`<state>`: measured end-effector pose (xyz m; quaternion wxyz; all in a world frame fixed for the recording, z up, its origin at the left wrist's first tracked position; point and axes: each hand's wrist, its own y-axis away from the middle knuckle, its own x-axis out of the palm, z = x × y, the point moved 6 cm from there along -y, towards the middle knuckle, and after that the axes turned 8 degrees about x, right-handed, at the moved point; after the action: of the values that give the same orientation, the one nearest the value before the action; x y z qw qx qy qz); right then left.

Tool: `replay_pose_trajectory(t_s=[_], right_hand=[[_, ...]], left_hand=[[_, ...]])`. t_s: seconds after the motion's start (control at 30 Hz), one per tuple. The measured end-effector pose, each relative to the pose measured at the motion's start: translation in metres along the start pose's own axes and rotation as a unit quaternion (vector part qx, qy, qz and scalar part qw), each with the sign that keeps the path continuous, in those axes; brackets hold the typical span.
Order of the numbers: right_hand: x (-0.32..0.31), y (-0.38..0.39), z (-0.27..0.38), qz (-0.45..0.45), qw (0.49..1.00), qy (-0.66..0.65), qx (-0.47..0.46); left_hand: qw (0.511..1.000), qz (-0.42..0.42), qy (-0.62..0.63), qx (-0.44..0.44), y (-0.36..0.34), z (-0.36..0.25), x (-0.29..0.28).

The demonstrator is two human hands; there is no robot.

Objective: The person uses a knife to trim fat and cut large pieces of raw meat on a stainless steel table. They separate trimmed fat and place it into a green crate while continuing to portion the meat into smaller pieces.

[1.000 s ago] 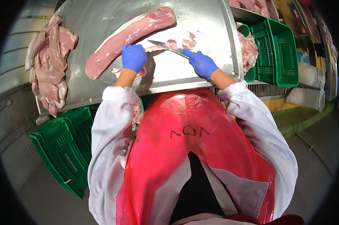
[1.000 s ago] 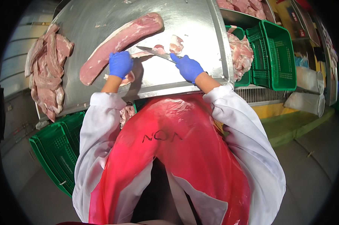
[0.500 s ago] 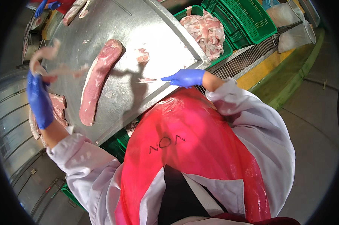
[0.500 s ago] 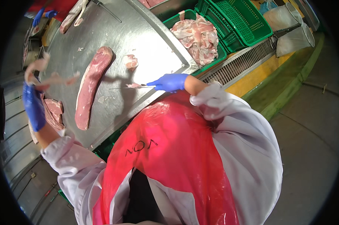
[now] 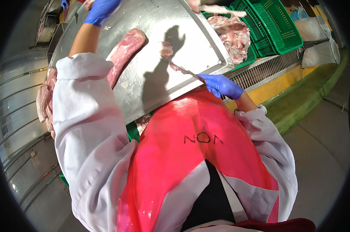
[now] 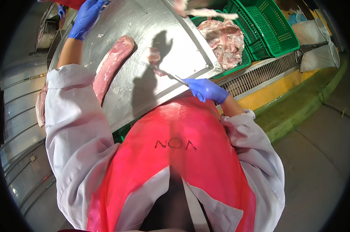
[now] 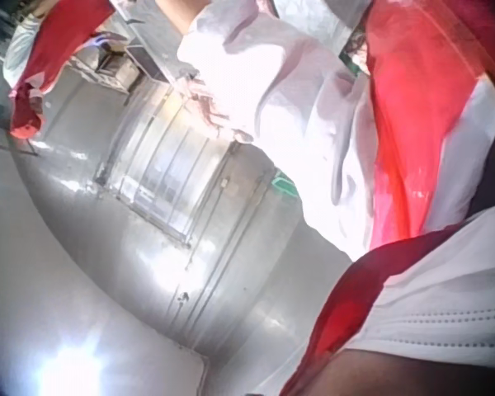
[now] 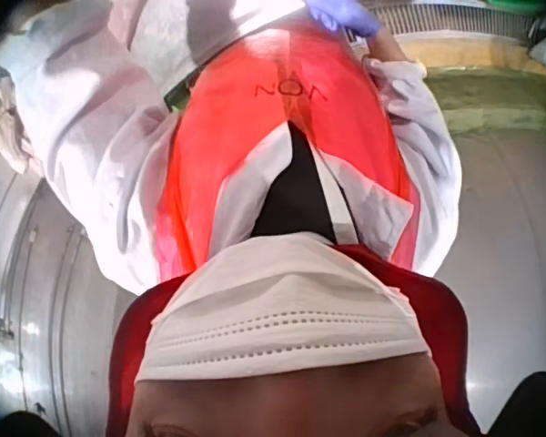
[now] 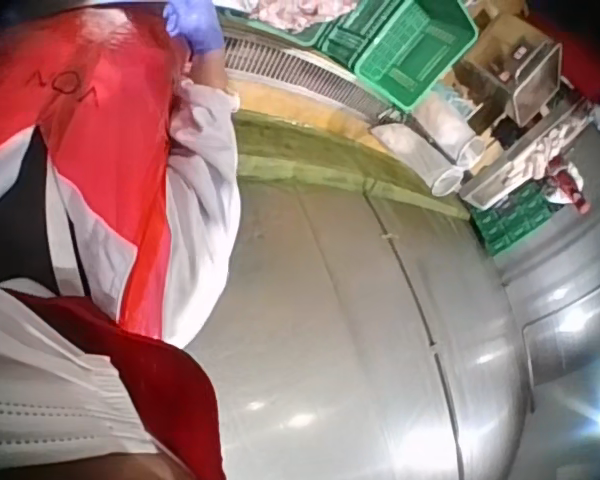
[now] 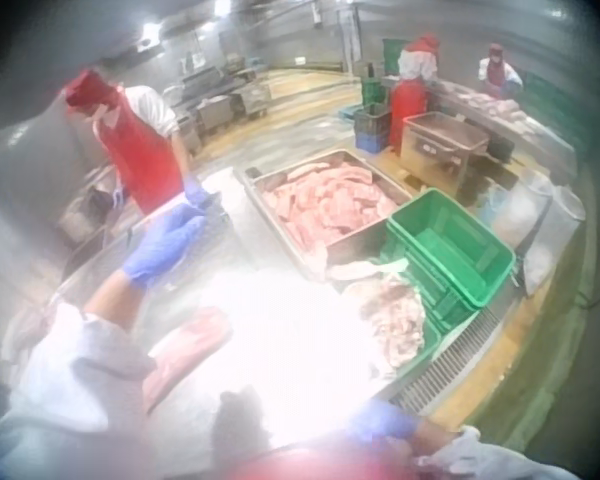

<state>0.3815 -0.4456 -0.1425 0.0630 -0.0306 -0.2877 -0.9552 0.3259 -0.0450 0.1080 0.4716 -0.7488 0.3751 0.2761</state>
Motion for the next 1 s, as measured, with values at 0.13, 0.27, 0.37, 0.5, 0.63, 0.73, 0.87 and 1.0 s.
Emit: replay_pose_trajectory(t_s=[0.13,0.27,0.37,0.5,0.63,0.73,0.87,1.0], right_hand=[[-0.005,-0.018,-0.019,0.009,0.941,-0.338,0.025],[-0.007,-0.009,-0.007,0.09,0.889,-0.445,-0.055],[-0.03,0.002,-0.009,0.12,0.84,-0.525,-0.07],[-0.047,0.015,0.016,0.1,0.839,-0.533,-0.047],[-0.055,0.009,0.036,0.086,0.857,-0.507,-0.041],[-0.075,0.02,0.035,0.094,0.843,-0.517,-0.116],[-0.093,0.058,0.071,0.038,0.833,-0.517,-0.195],[-0.115,0.094,0.056,-0.073,0.823,-0.533,-0.181]], left_hand=[[0.944,-0.193,0.172,-0.202,0.068,0.098,-0.044],[0.971,-0.163,0.053,-0.165,0.155,0.134,0.001],[0.95,-0.075,0.046,-0.299,0.195,0.105,0.13],[0.929,-0.119,0.168,-0.308,0.233,0.058,0.242],[0.953,-0.107,0.165,-0.229,0.244,0.03,0.259],[0.976,-0.079,0.087,-0.182,0.228,0.007,0.287],[0.978,-0.038,0.141,-0.149,0.19,-0.065,0.328],[0.977,-0.015,0.082,-0.196,0.163,-0.122,0.346]])
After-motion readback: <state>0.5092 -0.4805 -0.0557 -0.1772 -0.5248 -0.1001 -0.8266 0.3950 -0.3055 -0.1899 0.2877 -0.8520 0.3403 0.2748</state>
